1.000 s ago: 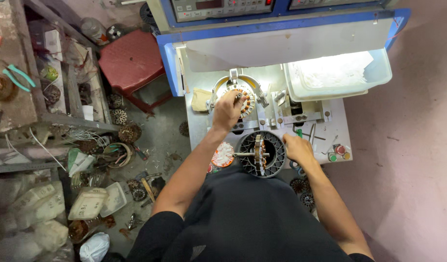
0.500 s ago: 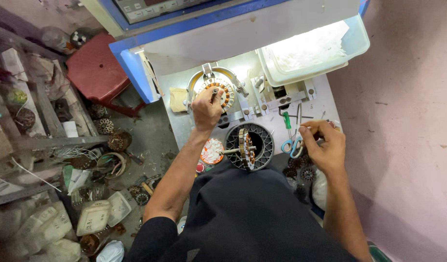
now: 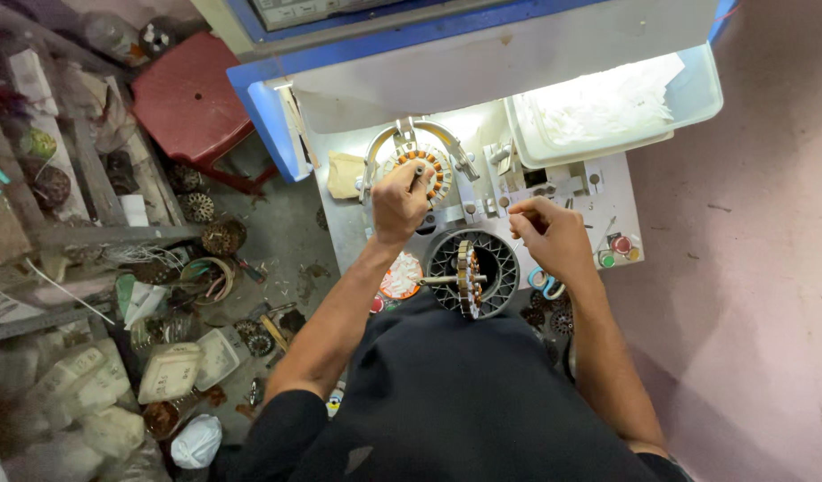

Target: The person works on an electric fan stator using a screwdriver and small white components, then attaches wires to the stator coil at a specialized winding machine.

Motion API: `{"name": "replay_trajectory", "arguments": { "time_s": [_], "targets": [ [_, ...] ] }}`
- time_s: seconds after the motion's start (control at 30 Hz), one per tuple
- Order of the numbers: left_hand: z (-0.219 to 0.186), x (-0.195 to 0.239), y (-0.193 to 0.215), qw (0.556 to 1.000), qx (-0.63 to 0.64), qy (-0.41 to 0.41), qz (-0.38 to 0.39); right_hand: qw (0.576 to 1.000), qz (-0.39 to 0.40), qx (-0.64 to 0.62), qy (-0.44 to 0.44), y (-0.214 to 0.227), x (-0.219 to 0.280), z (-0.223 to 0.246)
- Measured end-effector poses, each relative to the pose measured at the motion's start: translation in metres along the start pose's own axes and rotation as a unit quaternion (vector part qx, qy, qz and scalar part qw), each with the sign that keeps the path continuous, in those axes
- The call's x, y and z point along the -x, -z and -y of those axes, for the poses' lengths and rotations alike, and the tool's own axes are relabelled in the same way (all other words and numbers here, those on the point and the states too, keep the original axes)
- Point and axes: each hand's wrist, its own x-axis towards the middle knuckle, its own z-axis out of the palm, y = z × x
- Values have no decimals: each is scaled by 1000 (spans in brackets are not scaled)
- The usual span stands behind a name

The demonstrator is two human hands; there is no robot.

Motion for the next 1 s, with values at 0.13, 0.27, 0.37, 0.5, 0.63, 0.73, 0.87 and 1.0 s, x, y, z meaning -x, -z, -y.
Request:
{"name": "replay_trajectory", "arguments": {
  "time_s": [0.13,0.27,0.37,0.5,0.63,0.73,0.87,1.0],
  "targets": [
    [5,-12,2,1000,0,-7,8,997,58,17,47,-9,-26,25],
    [2,-11,5,1000,21,12,12,995,54,36,75,-28,-45,42],
    [-1,-15,6,1000,24,10,1,994,79,51,49,-34,-52,28],
    [-2,-12,11,997,44,64,7,983,128,97,-83,-26,-53,-40],
    [4,22,14,988,61,140,-7,988,121,94,15,-58,-35,-116],
    [15,69,7,969,75,233,10,979,48,107,167,-75,-15,-154],
    [54,115,-14,956,99,247,122,980,72,144,117,-79,-6,-170],
    [90,129,-51,919,174,310,170,974,92,189,88,-78,-7,-169]
  ]
}}
